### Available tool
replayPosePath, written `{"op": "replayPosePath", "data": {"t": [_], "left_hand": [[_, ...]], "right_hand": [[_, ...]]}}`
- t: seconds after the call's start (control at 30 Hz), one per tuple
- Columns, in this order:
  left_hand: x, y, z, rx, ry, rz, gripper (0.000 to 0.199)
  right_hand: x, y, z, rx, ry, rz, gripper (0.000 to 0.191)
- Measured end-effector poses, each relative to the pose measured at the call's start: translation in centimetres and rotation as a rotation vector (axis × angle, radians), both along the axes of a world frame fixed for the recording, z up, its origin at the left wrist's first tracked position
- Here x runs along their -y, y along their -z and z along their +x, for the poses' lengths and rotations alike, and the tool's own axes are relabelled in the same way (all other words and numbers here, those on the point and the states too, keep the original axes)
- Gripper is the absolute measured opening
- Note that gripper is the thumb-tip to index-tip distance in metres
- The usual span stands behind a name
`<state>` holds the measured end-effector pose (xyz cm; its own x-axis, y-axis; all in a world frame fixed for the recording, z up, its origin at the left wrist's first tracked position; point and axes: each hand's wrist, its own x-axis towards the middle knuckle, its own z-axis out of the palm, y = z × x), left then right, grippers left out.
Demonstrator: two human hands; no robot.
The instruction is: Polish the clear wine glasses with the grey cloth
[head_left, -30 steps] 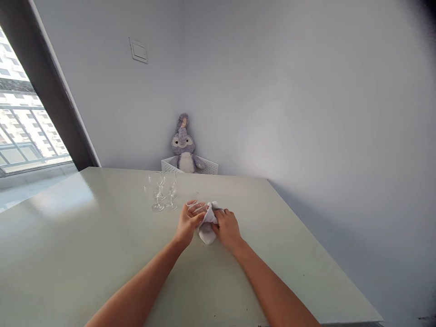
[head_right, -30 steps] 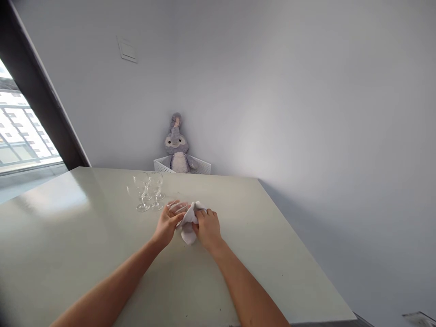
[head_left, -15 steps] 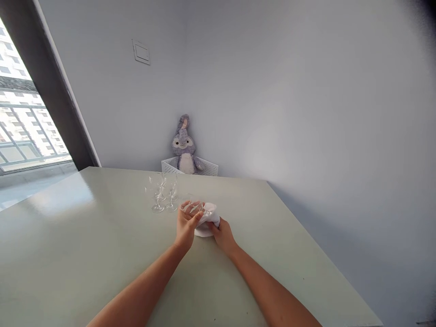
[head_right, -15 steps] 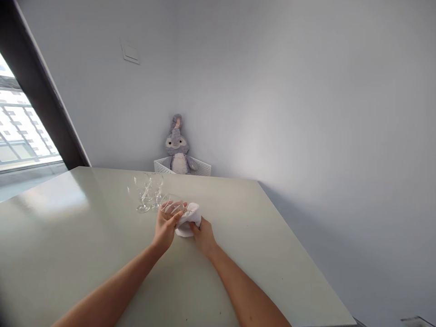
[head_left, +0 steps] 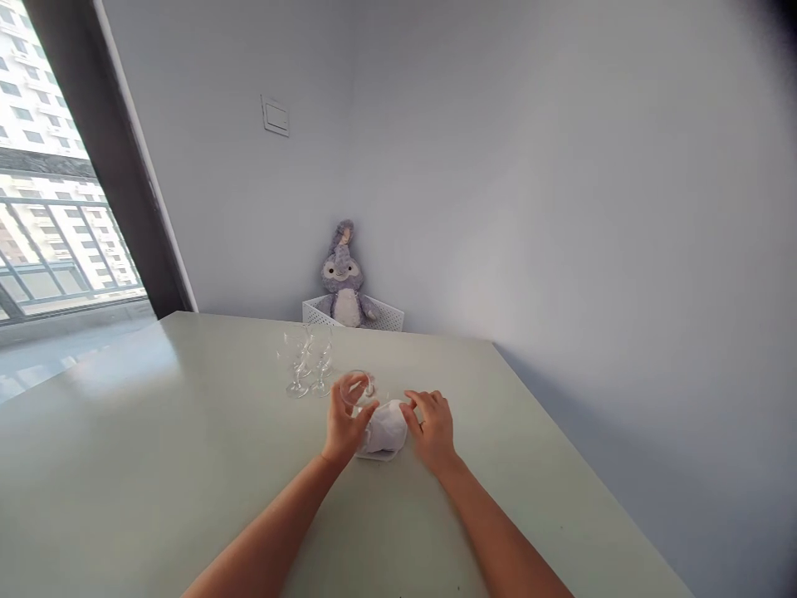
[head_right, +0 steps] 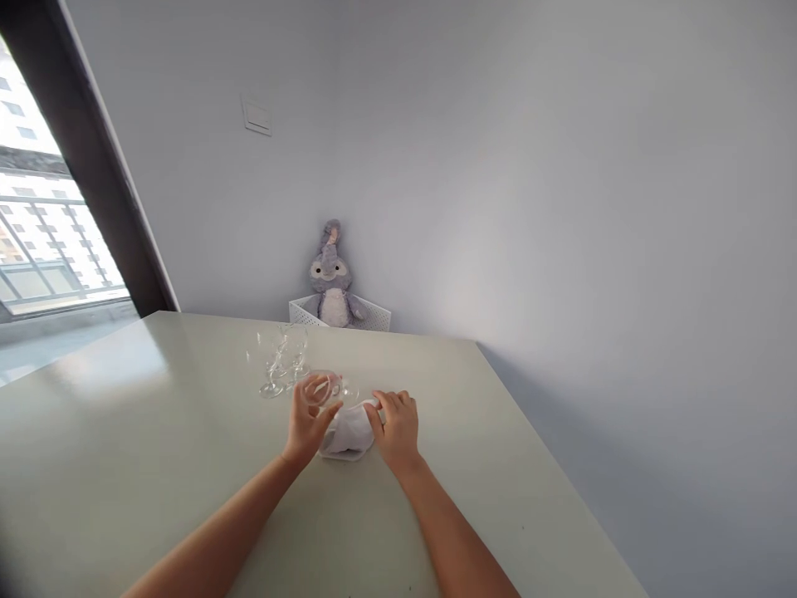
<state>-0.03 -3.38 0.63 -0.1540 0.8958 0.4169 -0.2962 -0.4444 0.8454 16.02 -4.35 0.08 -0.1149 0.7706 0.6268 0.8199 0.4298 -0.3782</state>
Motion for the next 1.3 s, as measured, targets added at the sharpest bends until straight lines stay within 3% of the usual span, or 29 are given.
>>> {"op": "replayPosePath", "data": {"t": [0.13,0.27,0.37,0.57,0.8,0.93,1.07,1.2,1.3], "left_hand": [[1.0,1.3,1.4,-0.127,0.135,0.028,0.049],[1.0,2.3,1.6,-0.276,0.179,0.028,0.057],[0.2,3.3,1.2,-0.382,0.17,-0.064,0.058],[-1.2,5.0,1.0,-0.513,0.161,-0.146,0.044],[-1.1,4.8,1.1,-0.431,0.184,-0.162,0.039],[-1.1,4.4,1.1,-0.382,0.183,-0.19,0.03],[-1.7,4.5,0.8,-0.198,-0.029,-0.179,0.021],[-2.9,4.8,0.0,0.044,-0.334,-0.25,0.015],[-3.4,4.8,-1.0,0.192,-0.415,-0.313,0.023]], "right_hand": [[-0.2,1.3,-1.7,0.003,-0.06,-0.079,0.03],[-2.2,2.1,-1.4,-0.05,0.038,-0.25,0.031],[-5.3,1.7,1.8,-0.199,0.222,-0.416,0.03],[-11.3,1.7,9.8,-0.293,0.465,-0.487,0.024],[-13.7,2.6,12.3,-0.404,0.558,-0.517,0.024],[-13.3,2.4,12.6,-0.446,0.59,-0.493,0.029],[-10.7,1.8,11.0,-0.455,0.581,-0.422,0.035],[-6.1,1.1,5.3,-0.388,0.327,-0.401,0.027],[-2.5,0.8,-0.1,-0.14,-0.03,-0.41,0.036]]}}
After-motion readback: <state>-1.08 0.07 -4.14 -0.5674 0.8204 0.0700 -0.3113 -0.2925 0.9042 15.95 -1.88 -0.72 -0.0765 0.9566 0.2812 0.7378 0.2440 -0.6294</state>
